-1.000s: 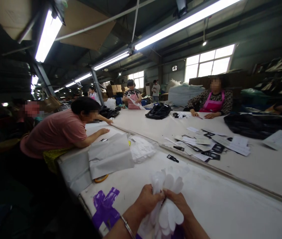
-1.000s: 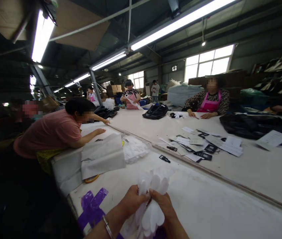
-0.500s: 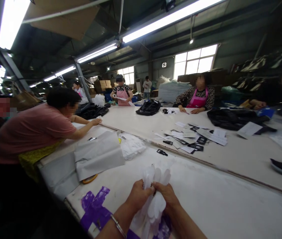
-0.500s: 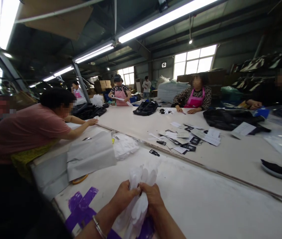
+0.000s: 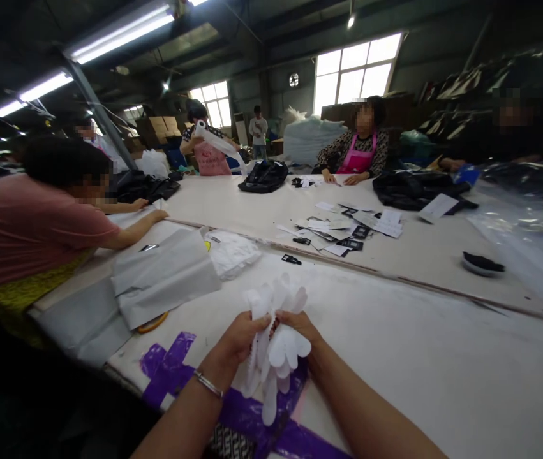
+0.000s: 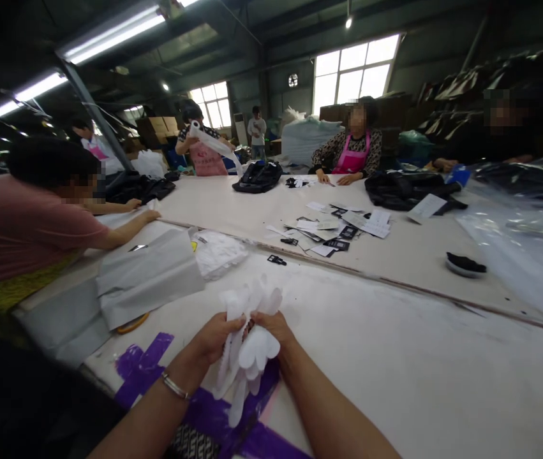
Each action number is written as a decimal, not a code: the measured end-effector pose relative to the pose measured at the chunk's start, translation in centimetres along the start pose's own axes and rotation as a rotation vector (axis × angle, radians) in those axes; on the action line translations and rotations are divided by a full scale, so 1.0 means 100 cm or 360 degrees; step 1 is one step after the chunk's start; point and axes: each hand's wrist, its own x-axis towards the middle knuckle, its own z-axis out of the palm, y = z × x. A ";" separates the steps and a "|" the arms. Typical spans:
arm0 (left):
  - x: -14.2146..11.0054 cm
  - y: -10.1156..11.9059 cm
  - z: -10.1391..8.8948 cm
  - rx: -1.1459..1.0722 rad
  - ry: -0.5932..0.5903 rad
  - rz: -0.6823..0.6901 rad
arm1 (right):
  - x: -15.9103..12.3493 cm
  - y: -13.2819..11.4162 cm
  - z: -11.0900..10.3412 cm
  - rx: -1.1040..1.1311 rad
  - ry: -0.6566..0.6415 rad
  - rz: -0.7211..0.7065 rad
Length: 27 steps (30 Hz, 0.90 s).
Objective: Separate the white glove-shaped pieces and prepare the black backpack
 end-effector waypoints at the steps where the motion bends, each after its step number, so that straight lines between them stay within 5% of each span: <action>1: 0.001 0.000 -0.001 -0.0028 -0.0014 -0.0030 | 0.000 -0.001 0.000 0.0003 -0.0015 0.0019; 9: 0.011 -0.005 -0.008 -0.0052 -0.0054 -0.0144 | 0.000 -0.002 0.000 -0.0038 0.0015 0.0080; 21: 0.011 0.000 0.002 0.0271 0.0318 0.0106 | -0.001 -0.002 0.012 -0.0074 0.0354 -0.0056; 27: 0.013 0.003 -0.006 0.0307 0.0208 0.0129 | 0.001 0.001 0.006 -0.0105 0.0378 -0.0088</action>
